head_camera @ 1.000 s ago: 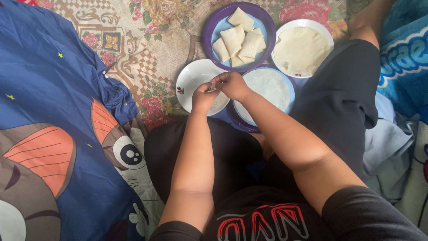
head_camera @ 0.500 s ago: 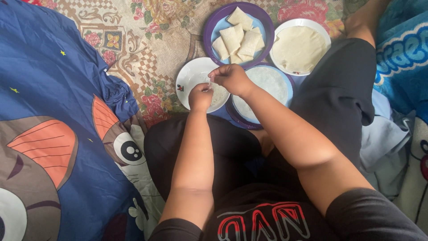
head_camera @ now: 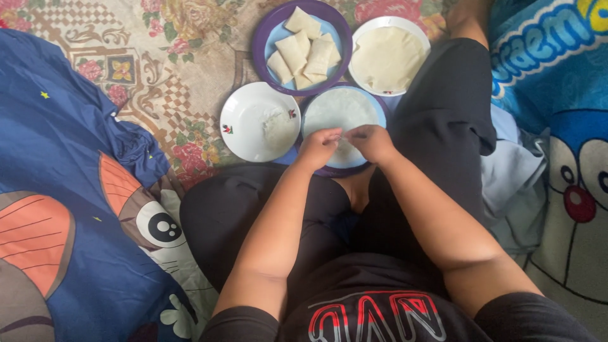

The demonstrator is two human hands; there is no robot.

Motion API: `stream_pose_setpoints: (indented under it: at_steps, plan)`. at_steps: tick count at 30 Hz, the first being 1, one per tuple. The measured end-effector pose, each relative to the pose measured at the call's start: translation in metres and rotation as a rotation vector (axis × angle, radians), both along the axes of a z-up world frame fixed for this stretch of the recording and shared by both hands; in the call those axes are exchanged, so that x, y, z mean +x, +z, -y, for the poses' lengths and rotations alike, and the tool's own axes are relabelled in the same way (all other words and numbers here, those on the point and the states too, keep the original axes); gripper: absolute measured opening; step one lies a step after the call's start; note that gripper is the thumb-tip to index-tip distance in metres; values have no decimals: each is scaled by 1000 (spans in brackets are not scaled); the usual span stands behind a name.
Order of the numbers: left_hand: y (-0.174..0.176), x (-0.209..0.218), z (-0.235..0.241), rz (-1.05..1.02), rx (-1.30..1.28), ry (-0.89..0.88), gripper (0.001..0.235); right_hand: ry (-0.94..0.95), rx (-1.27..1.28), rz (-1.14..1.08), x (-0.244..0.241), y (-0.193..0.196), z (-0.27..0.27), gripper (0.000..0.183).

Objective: The person sits on the floor and repeatedly scoops a white granular filling from a plate, places it onto a thin sheet, and folds the sheet into a small packet. The finished packets are placed onto a purple plate nearby.

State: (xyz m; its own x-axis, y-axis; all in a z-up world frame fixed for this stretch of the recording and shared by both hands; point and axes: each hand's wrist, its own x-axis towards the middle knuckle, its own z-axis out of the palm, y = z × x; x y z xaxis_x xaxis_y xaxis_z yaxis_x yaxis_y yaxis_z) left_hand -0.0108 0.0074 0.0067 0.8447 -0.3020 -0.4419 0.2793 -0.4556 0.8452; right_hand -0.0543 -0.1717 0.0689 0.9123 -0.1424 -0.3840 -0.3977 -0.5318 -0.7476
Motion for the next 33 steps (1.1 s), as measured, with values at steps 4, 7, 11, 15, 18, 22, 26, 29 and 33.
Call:
stream_pose_setpoints:
  at_steps: [4, 7, 11, 15, 18, 22, 26, 29, 33]
  plan:
    - [40, -18, 5, -48, 181, -77, 53, 52, -109, -32, 8, -102, 17, 24]
    - [77, -29, 1, -2, 264, -89, 53, 107, -220, 19, 5, -99, 19, 28]
    - [6, -11, -7, 137, 333, -28, 43, 168, -337, 96, 5, -91, 13, 24]
    - [-34, -9, -6, 171, 477, -160, 40, 228, -275, 138, 7, -86, 1, 26]
    - [-29, -13, -1, 195, 427, -132, 37, 167, -336, 139, 9, -66, 3, 25]
    - [-29, -2, -7, 223, 620, -169, 38, 140, -377, 125, 8, -81, 13, 24]
    - [-3, -12, -2, 343, 663, -301, 34, 250, -388, 98, 10, -106, 10, 25]
    - [4, -21, 2, 428, 608, -314, 30, 261, -410, 102, 8, -80, 5, 25]
    - [7, -17, 0, 498, 587, -254, 28, 299, -498, 113, 7, -54, 3, 24]
